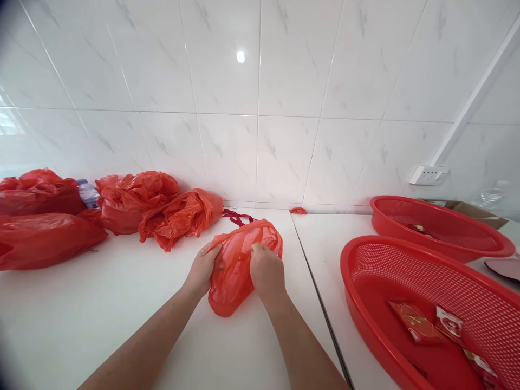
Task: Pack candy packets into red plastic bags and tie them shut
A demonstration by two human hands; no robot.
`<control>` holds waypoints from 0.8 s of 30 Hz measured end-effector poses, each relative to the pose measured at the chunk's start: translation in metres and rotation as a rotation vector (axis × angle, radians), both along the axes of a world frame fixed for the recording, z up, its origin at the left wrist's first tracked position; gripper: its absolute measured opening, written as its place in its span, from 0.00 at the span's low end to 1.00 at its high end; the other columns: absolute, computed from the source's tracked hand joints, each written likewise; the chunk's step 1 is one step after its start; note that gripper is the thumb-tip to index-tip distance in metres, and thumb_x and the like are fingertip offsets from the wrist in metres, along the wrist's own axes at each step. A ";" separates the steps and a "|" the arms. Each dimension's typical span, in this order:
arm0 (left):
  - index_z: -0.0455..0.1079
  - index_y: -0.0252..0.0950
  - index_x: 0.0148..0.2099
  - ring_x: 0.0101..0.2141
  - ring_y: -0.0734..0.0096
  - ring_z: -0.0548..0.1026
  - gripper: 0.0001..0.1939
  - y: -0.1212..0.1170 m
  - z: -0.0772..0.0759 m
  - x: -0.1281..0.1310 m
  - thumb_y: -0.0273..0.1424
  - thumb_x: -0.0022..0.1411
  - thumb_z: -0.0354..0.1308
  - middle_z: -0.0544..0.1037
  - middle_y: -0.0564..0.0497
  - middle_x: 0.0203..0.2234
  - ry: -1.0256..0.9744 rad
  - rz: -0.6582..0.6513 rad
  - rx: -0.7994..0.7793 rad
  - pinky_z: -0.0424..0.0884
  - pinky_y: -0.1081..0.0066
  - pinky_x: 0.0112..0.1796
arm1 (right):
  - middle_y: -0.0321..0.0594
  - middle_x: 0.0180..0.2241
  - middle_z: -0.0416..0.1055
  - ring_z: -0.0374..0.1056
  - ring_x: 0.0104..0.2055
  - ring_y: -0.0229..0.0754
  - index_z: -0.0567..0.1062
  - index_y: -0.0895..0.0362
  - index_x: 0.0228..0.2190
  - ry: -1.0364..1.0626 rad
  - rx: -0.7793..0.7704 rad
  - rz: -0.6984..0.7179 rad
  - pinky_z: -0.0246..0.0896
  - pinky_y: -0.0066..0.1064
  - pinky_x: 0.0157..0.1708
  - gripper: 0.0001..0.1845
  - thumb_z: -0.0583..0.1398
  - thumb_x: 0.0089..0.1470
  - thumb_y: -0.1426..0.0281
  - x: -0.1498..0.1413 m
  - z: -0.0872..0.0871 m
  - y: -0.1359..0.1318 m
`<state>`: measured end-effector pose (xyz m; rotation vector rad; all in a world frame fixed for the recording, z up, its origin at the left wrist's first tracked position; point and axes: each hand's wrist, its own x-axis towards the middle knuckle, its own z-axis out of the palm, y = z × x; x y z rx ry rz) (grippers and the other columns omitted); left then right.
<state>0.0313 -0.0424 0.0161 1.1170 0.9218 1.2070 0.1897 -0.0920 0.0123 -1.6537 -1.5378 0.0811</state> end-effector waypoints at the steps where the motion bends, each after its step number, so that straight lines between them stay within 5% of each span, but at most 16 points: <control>1: 0.69 0.36 0.37 0.24 0.70 0.71 0.12 0.004 0.001 -0.004 0.38 0.53 0.57 0.73 0.51 0.25 -0.095 0.003 -0.052 0.67 0.71 0.26 | 0.41 0.26 0.69 0.64 0.28 0.46 0.72 0.51 0.29 -0.007 -0.070 -0.019 0.55 0.37 0.31 0.07 0.54 0.51 0.71 0.004 -0.010 0.006; 3: 0.69 0.33 0.36 0.28 0.67 0.73 0.11 0.014 0.006 -0.017 0.34 0.49 0.58 0.74 0.47 0.28 -0.194 0.107 -0.107 0.69 0.69 0.30 | 0.45 0.31 0.71 0.66 0.35 0.51 0.74 0.52 0.32 -0.039 -0.122 -0.044 0.56 0.39 0.34 0.07 0.61 0.45 0.69 0.017 -0.027 0.016; 6: 0.67 0.35 0.35 0.31 0.70 0.72 0.09 0.024 0.020 -0.044 0.30 0.48 0.56 0.73 0.49 0.30 -0.205 0.316 -0.061 0.69 0.71 0.32 | 0.48 0.39 0.71 0.65 0.43 0.54 0.73 0.53 0.42 -0.104 -0.178 -0.066 0.57 0.40 0.39 0.25 0.66 0.38 0.63 0.035 -0.038 0.024; 8: 0.65 0.37 0.39 0.36 0.71 0.70 0.12 0.016 0.031 -0.055 0.28 0.49 0.57 0.71 0.51 0.35 -0.095 0.539 0.111 0.68 0.72 0.36 | 0.47 0.43 0.70 0.65 0.43 0.53 0.69 0.52 0.49 -0.155 -0.254 -0.090 0.58 0.39 0.39 0.34 0.67 0.37 0.58 0.037 -0.036 0.025; 10: 0.64 0.38 0.43 0.40 0.70 0.69 0.16 -0.005 0.041 -0.051 0.27 0.50 0.59 0.70 0.51 0.40 0.179 0.762 0.483 0.67 0.70 0.40 | 0.47 0.45 0.68 0.65 0.43 0.52 0.66 0.50 0.52 -0.209 -0.319 -0.101 0.58 0.38 0.38 0.40 0.66 0.36 0.55 0.031 -0.032 0.023; 11: 0.65 0.38 0.44 0.40 0.69 0.69 0.15 -0.017 0.044 -0.044 0.27 0.52 0.58 0.70 0.50 0.40 0.338 0.754 0.698 0.67 0.69 0.41 | 0.47 0.44 0.68 0.65 0.43 0.52 0.66 0.50 0.53 -0.239 -0.337 -0.096 0.58 0.38 0.39 0.41 0.66 0.35 0.54 0.027 -0.030 0.022; 12: 0.66 0.38 0.42 0.37 0.70 0.70 0.11 -0.029 0.046 -0.034 0.26 0.54 0.55 0.71 0.50 0.37 0.487 0.599 0.897 0.68 0.69 0.40 | 0.47 0.44 0.68 0.65 0.44 0.51 0.65 0.50 0.53 -0.280 -0.353 -0.086 0.58 0.38 0.39 0.40 0.66 0.37 0.54 0.022 -0.027 0.021; 14: 0.68 0.39 0.39 0.35 0.72 0.71 0.10 -0.044 0.044 -0.011 0.23 0.58 0.50 0.73 0.51 0.33 0.757 0.009 1.134 0.69 0.71 0.38 | 0.47 0.42 0.69 0.65 0.43 0.51 0.67 0.51 0.50 -0.391 -0.395 -0.055 0.58 0.37 0.40 0.33 0.62 0.43 0.54 0.014 -0.024 0.017; 16: 0.70 0.40 0.38 0.39 0.70 0.72 0.11 -0.043 0.036 0.006 0.22 0.58 0.49 0.75 0.50 0.35 0.987 -0.425 1.100 0.69 0.71 0.40 | 0.47 0.39 0.69 0.65 0.42 0.50 0.71 0.53 0.47 -0.481 -0.430 -0.019 0.58 0.36 0.39 0.26 0.60 0.47 0.56 0.009 -0.020 0.012; 17: 0.71 0.40 0.37 0.43 0.68 0.71 0.10 -0.037 0.031 0.009 0.23 0.56 0.51 0.75 0.50 0.38 1.090 -0.466 1.005 0.68 0.68 0.43 | 0.47 0.39 0.70 0.65 0.42 0.50 0.72 0.53 0.46 -0.501 -0.437 0.010 0.58 0.36 0.40 0.24 0.60 0.47 0.56 0.009 -0.018 0.009; 20: 0.70 0.40 0.41 0.43 0.59 0.73 0.14 -0.005 0.015 -0.004 0.26 0.51 0.55 0.74 0.47 0.43 1.303 -0.267 0.566 0.68 0.63 0.42 | 0.44 0.39 0.71 0.65 0.45 0.49 0.73 0.49 0.44 -0.474 -0.453 0.091 0.57 0.35 0.42 0.27 0.64 0.41 0.55 0.019 -0.011 0.004; 24: 0.70 0.37 0.31 0.26 0.59 0.74 0.07 0.022 0.010 -0.037 0.33 0.49 0.55 0.75 0.49 0.23 1.324 -0.142 0.367 0.67 0.65 0.27 | 0.35 0.26 0.71 0.68 0.31 0.40 0.76 0.52 0.26 -0.390 -0.508 0.100 0.56 0.28 0.28 0.08 0.63 0.43 0.61 0.042 0.000 0.000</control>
